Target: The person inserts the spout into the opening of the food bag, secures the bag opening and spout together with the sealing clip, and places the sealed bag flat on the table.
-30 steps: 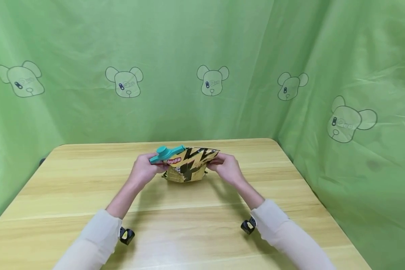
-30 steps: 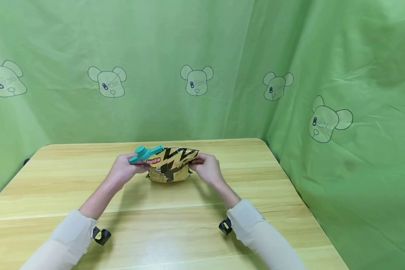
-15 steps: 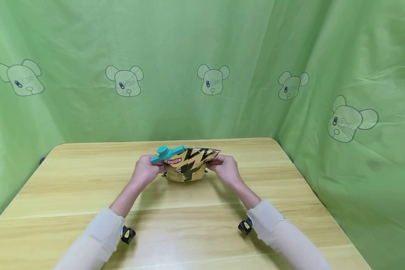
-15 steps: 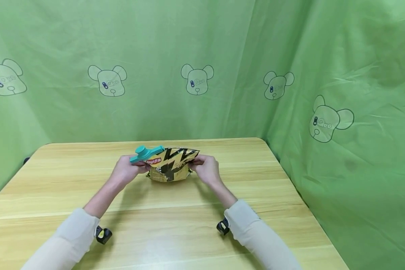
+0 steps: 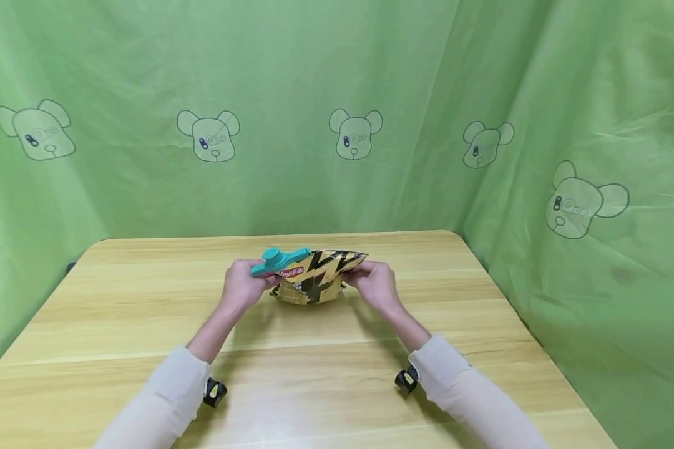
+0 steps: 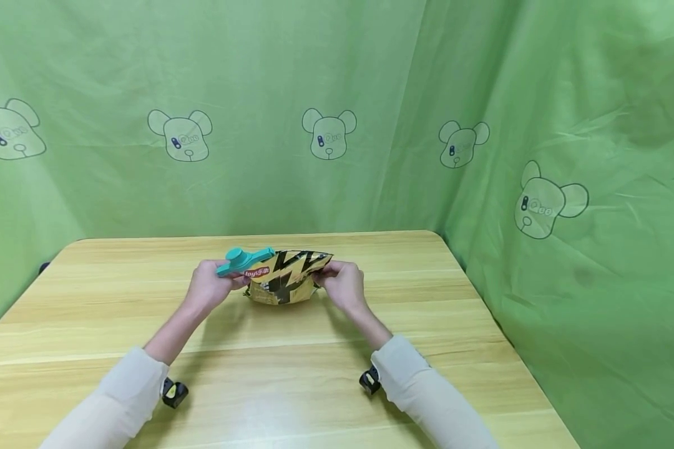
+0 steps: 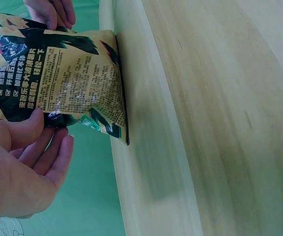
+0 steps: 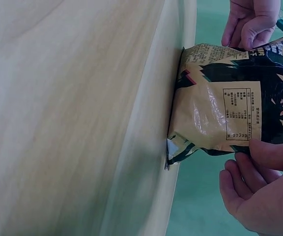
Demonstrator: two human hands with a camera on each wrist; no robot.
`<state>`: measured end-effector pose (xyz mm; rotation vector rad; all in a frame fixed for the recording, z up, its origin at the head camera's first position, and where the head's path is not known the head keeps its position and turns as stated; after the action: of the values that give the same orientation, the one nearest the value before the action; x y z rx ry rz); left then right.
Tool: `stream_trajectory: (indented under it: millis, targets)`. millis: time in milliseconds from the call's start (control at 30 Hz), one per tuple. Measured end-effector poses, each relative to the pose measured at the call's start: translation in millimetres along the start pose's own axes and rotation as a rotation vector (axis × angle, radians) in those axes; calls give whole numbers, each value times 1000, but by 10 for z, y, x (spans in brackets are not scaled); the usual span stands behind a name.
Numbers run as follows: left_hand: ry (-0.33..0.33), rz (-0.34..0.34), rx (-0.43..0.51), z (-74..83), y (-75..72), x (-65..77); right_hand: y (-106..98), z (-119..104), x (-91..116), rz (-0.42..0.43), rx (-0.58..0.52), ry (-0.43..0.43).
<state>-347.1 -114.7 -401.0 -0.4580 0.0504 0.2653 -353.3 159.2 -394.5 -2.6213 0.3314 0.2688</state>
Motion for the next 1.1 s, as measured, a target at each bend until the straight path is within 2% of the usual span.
stream_trajectory:
  millis: [233,400,600,800,967,1100]
  targets:
    - [-21,56,49,3,-40,19,-14,-36,18,-2,11,4]
    - [-1,43,74,68,-50,30,-42,-139,50,-7,68,-6]
    - [-101,-30,210,67,0,64,-24,-231,109,-95,68,44]
    - [-169,-60,240,-2,56,87,22,-218,158,-180,54,111]
    - [-246,-93,260,-134,125,82,28,-115,156,-193,57,150]
    - [-267,-108,264,-215,168,76,59,-38,163,-210,64,156]
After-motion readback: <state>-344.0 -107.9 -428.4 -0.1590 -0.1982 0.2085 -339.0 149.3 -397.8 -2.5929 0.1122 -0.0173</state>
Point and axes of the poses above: each hand's wrist, its own x-axis away from the middle knuckle, its own y-axis out of the palm, z = x × y, the point moved 8 cm from there along -x, towards the middle knuckle, and after that the axes turned 12 degrees about z, right-handed, at the moved point
